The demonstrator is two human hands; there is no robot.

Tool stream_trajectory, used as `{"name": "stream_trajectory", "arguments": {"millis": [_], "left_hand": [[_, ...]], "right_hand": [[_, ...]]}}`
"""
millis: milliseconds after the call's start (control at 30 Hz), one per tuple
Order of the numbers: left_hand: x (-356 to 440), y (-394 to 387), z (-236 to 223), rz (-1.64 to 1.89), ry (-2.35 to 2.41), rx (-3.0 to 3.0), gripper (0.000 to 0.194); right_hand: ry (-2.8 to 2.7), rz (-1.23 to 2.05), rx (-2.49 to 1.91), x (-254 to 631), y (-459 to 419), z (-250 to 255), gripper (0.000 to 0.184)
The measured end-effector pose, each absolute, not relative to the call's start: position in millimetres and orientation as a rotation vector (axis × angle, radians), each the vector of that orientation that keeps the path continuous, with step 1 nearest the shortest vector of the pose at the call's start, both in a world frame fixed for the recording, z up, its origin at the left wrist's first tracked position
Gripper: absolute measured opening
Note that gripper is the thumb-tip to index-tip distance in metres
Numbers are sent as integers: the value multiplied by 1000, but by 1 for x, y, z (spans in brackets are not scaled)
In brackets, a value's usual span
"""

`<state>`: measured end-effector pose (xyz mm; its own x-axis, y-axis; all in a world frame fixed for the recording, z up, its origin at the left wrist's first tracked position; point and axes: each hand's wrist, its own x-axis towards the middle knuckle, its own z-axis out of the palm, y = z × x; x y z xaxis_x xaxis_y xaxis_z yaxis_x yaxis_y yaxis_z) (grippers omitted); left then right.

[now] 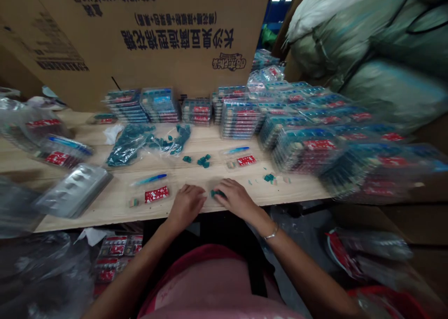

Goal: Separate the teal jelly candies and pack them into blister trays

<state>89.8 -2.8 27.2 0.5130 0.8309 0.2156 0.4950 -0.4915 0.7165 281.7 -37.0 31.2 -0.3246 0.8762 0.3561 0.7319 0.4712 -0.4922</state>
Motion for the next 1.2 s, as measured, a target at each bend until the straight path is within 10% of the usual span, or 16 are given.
{"name": "stream_trajectory", "arguments": {"millis": [567, 867, 1200], "left_hand": [[88, 5, 11, 774, 1084, 2278, 19], [95, 22, 46, 897, 926, 1042, 32], [89, -2, 47, 772, 822, 612, 32]], "right_hand": [[-2037, 420, -1501, 273, 68, 27, 19], [-1460, 1463, -930, 265, 13, 49, 26], [-1479, 1197, -1046, 248, -21, 40, 16]]}}
